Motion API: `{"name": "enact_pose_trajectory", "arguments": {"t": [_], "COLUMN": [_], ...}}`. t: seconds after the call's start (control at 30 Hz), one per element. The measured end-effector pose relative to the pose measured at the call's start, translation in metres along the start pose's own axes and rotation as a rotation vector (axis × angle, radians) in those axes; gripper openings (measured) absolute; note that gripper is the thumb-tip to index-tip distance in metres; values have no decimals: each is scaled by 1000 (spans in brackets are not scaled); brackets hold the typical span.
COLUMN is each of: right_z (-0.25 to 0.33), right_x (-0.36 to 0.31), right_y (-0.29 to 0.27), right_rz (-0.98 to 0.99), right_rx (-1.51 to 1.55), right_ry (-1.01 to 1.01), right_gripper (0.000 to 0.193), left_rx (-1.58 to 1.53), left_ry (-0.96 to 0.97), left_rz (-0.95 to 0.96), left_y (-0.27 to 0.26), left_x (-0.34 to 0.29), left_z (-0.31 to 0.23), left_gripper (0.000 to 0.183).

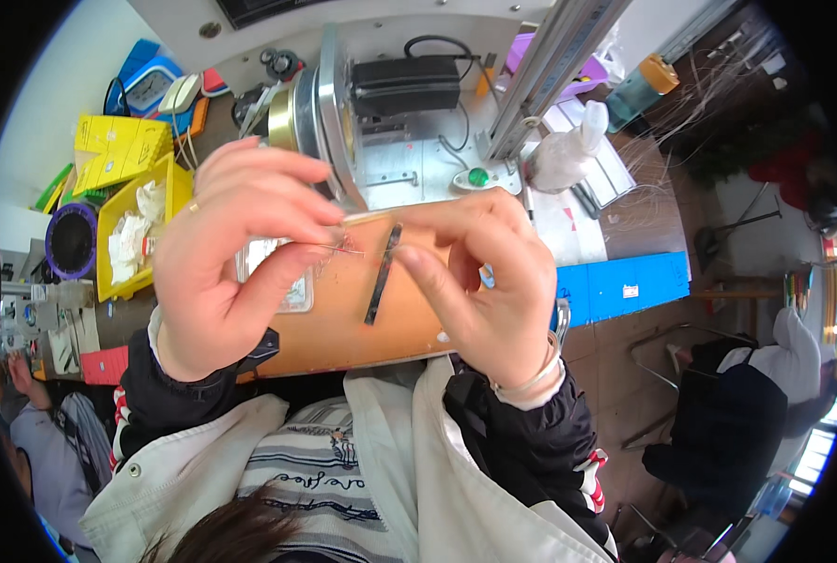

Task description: Assembling small electronic components using various hand tools and a winding machine.

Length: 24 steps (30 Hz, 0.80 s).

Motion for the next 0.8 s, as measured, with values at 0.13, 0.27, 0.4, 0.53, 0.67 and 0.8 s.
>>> {"name": "enact_pose_trajectory", "arguments": {"t": [0.13, 0.27, 0.4, 0.53, 0.67, 0.8], "right_z": [-55, -56, -60, -56, -2, 112], "right_x": [2, 11, 37, 44, 42, 50], "right_y": [-37, -65, -62, -67, -63, -51], "right_rz": [-183, -276, -223, -199, -152, -12], "right_rx": [-189, -431, -567, -659, -533, -321], "right_ry": [139, 33, -74, 35, 17, -244], "right_gripper": [32, 34, 38, 39, 35, 32], "left_rx": [164, 283, 365, 367, 308, 231], "left_ry": [-10, -102, -117, -91, -67, -51], "left_rz": [-57, -187, -199, -238, -221, -258], "left_y": [-19, -53, -53, -56, -56, -56], "left_x": [-15, -34, -32, -33, -36, -37], "left_z": [17, 35, 44, 40, 43, 47], "left_gripper": [8, 6, 12, 11, 11, 13]}}
Point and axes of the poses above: each hand's wrist, its own x-axis towards the middle knuckle, its own y-axis out of the palm, z = x × y, the point moved 8 cm from there along x, towards the middle knuckle, and after that the axes turned 11 degrees about x, right-handed, at the moved point
